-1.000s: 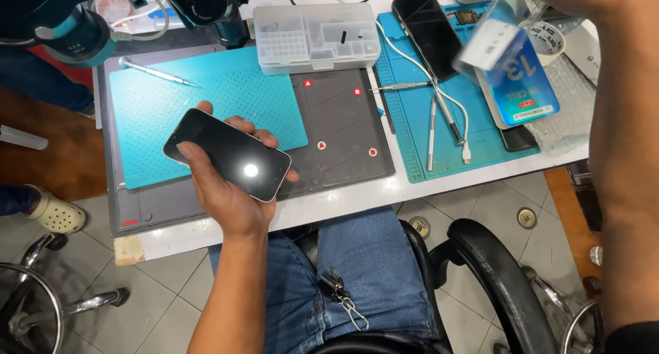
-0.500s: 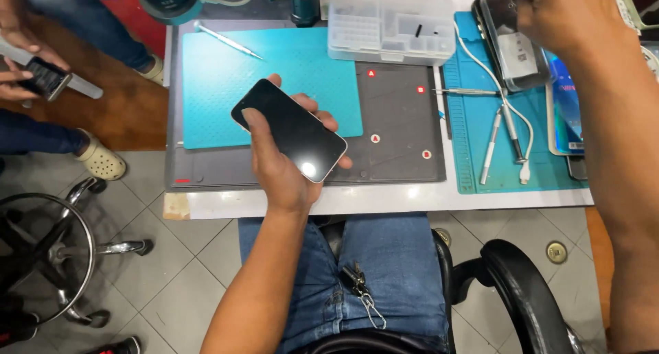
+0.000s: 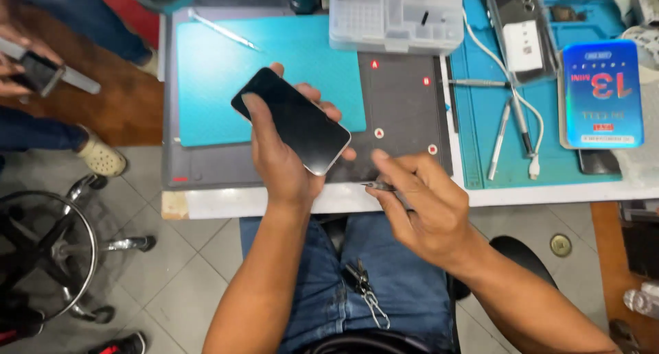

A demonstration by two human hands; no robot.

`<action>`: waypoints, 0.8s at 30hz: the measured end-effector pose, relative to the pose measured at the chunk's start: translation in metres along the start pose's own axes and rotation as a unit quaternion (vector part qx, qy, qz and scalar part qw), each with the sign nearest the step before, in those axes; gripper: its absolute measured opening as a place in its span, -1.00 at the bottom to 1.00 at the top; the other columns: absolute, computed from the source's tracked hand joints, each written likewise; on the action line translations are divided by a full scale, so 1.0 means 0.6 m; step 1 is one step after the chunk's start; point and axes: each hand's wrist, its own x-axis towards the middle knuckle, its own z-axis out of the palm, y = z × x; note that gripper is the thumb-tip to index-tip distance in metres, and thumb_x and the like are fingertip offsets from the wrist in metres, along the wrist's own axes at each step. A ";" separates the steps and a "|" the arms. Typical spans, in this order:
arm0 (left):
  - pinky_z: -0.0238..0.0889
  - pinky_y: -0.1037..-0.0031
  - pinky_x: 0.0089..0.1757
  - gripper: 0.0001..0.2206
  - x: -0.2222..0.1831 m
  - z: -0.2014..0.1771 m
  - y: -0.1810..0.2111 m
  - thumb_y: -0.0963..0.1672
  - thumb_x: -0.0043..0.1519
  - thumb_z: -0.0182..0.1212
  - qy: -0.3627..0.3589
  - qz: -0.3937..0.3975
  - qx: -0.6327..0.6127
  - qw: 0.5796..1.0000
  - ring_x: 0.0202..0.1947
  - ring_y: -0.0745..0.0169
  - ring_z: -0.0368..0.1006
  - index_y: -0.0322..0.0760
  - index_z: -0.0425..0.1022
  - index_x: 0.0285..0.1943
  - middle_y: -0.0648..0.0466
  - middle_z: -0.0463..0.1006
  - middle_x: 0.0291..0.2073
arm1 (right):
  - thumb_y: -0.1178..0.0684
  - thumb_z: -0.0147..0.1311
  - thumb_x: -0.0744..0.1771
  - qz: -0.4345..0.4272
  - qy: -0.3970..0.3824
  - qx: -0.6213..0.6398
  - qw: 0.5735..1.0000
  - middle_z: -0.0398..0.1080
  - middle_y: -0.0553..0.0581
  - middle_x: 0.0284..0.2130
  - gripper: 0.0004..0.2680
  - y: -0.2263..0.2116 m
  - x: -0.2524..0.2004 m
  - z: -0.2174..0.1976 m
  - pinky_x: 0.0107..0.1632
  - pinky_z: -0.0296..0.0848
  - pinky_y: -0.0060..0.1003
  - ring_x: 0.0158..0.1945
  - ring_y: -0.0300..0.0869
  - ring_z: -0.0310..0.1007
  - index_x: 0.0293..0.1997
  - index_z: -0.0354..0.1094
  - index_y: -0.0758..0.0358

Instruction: Testing a mobile phone's functionality and reassembling it into a protective case at a repair station.

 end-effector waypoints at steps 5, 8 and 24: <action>0.47 0.06 -0.61 -0.36 -0.001 -0.008 -0.003 0.16 0.23 0.11 0.006 0.011 -0.018 1.000 -0.33 0.03 0.52 -0.13 0.17 0.42 -0.05 0.48 -0.20 | 0.22 0.39 0.28 0.021 0.078 -0.018 0.997 0.54 0.36 -0.31 -0.81 0.004 0.023 0.017 -0.17 0.56 -0.24 -0.29 0.00 0.57 -0.13 0.47 0.49; 0.50 0.04 -0.59 -0.36 0.007 -0.009 -0.003 0.15 0.24 0.12 0.000 0.014 -0.025 1.000 -0.32 0.04 0.53 -0.11 0.15 0.44 -0.04 0.48 -0.20 | 0.24 0.33 0.29 0.014 0.100 -0.001 0.995 0.51 0.38 -0.34 -0.88 0.014 0.015 0.029 -0.30 0.44 -0.29 -0.39 -0.04 0.49 -0.23 0.48 0.48; 0.52 -0.02 -0.56 -0.34 0.001 -0.010 -0.009 0.14 0.27 0.11 -0.010 0.024 -0.013 1.000 -0.29 -0.04 0.52 -0.15 0.11 0.48 -0.09 0.47 -0.16 | 0.29 0.29 0.31 0.044 0.099 0.005 0.994 0.48 0.33 -0.34 -0.90 0.015 0.000 0.039 -0.40 0.43 -0.39 -0.38 -0.11 0.50 -0.16 0.48 0.43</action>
